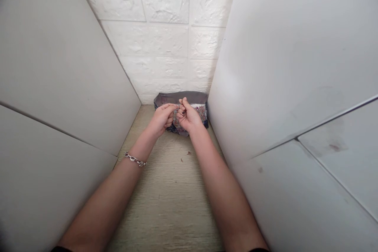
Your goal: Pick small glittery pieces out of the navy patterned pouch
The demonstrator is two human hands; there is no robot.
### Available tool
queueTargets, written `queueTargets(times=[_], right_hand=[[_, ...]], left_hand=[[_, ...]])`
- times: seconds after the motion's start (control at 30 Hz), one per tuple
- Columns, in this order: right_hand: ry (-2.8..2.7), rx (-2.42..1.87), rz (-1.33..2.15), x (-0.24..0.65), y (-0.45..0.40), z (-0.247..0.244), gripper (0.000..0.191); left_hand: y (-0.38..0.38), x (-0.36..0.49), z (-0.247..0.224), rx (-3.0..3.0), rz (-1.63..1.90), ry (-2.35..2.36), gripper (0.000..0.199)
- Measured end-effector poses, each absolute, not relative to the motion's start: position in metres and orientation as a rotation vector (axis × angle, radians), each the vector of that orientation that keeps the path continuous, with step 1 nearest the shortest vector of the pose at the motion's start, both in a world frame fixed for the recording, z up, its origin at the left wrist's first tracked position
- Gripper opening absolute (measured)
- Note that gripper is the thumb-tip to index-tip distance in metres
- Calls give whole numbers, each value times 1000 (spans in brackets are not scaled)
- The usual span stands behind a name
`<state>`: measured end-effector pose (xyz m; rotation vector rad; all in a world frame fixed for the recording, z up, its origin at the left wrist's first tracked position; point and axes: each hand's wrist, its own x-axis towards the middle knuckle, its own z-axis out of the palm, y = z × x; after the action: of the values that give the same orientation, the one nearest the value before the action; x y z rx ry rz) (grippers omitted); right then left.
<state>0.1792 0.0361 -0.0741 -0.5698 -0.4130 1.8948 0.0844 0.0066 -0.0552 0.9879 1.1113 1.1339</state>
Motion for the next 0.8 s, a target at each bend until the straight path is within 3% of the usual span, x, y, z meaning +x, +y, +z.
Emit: queueTargets(times=[0.8], right_hand=[[-474,-606,1897,177,32,-71,11]], left_hand=[[6,86,-54,1012,1141,1142,9]])
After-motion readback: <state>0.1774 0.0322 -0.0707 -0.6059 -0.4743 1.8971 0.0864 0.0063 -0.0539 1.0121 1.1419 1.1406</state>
